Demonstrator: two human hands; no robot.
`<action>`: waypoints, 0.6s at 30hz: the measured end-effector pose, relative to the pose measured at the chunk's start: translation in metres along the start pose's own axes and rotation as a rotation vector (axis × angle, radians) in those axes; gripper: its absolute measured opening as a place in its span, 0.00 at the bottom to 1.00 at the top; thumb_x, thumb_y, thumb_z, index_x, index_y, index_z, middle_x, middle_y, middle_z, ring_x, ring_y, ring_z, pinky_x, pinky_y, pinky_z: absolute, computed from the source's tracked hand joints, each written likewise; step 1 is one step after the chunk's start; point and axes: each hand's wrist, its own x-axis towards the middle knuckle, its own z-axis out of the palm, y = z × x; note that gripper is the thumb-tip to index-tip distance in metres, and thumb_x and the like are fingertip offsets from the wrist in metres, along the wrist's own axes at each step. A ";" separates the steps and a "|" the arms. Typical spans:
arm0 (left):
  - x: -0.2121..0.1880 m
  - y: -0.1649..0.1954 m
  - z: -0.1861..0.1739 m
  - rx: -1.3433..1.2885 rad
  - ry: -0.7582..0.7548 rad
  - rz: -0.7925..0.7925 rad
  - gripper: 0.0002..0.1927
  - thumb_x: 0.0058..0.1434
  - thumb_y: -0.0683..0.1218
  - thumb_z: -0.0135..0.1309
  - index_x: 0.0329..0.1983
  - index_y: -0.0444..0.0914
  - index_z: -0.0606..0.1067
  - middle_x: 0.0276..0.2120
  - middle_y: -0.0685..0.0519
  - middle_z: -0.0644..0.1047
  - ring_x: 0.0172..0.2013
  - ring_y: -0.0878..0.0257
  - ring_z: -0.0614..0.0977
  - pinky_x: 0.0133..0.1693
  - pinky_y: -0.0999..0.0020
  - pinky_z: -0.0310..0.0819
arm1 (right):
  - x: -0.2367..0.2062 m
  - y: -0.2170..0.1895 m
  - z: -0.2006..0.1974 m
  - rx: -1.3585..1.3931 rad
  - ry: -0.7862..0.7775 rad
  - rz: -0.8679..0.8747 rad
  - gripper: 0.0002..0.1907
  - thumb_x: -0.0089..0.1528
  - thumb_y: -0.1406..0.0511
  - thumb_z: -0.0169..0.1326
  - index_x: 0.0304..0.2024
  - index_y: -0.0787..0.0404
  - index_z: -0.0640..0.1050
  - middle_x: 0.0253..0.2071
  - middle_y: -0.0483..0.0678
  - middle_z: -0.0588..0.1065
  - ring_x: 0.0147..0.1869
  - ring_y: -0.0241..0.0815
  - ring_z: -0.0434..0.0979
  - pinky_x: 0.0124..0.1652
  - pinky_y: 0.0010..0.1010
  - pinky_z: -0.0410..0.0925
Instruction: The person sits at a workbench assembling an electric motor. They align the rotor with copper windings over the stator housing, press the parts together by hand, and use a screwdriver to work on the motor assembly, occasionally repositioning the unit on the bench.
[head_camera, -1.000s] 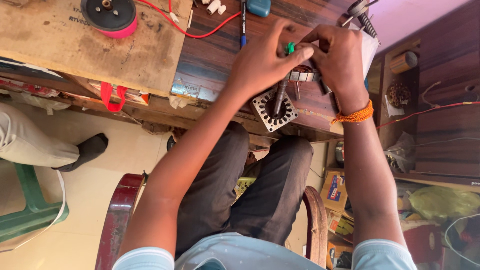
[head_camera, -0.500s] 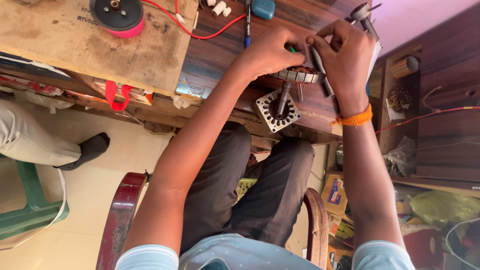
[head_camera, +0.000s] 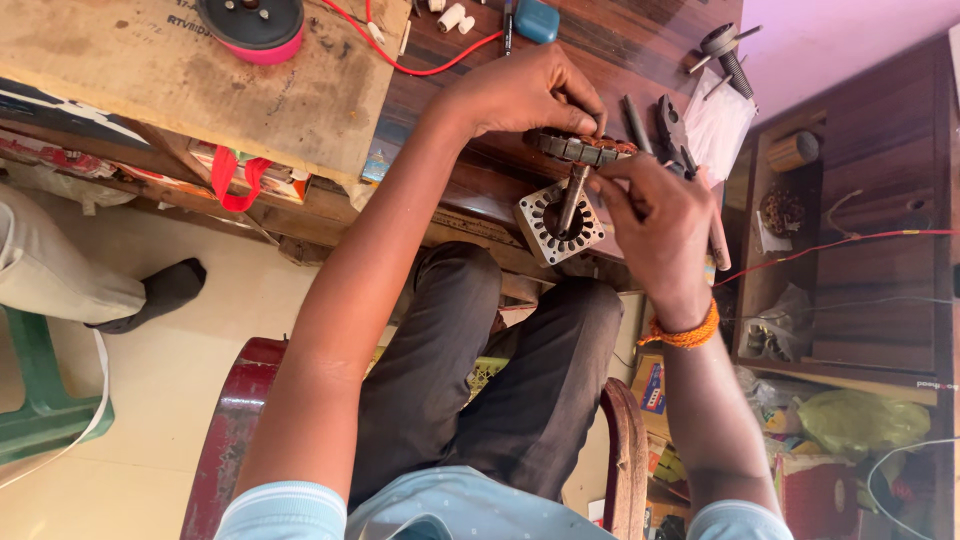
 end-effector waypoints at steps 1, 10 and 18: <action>0.000 0.004 -0.001 0.010 -0.013 -0.012 0.11 0.59 0.42 0.63 0.44 0.35 0.83 0.37 0.56 0.86 0.36 0.73 0.84 0.42 0.74 0.78 | -0.004 0.001 0.003 0.021 -0.002 -0.020 0.04 0.66 0.72 0.64 0.41 0.64 0.81 0.26 0.47 0.76 0.25 0.34 0.73 0.28 0.28 0.64; -0.028 0.040 0.020 0.305 0.062 0.236 0.23 0.61 0.58 0.66 0.51 0.39 0.78 0.45 0.53 0.81 0.42 0.62 0.83 0.46 0.64 0.78 | -0.034 0.033 0.038 -0.081 0.008 -0.154 0.05 0.64 0.72 0.64 0.38 0.65 0.79 0.32 0.56 0.77 0.32 0.53 0.77 0.33 0.39 0.67; -0.046 0.033 0.070 0.835 0.435 0.282 0.26 0.59 0.51 0.68 0.60 0.48 0.74 0.49 0.56 0.75 0.51 0.54 0.76 0.50 0.54 0.69 | -0.038 0.068 0.011 -0.012 0.066 -0.114 0.05 0.63 0.75 0.63 0.41 0.64 0.83 0.33 0.51 0.79 0.30 0.40 0.75 0.33 0.32 0.66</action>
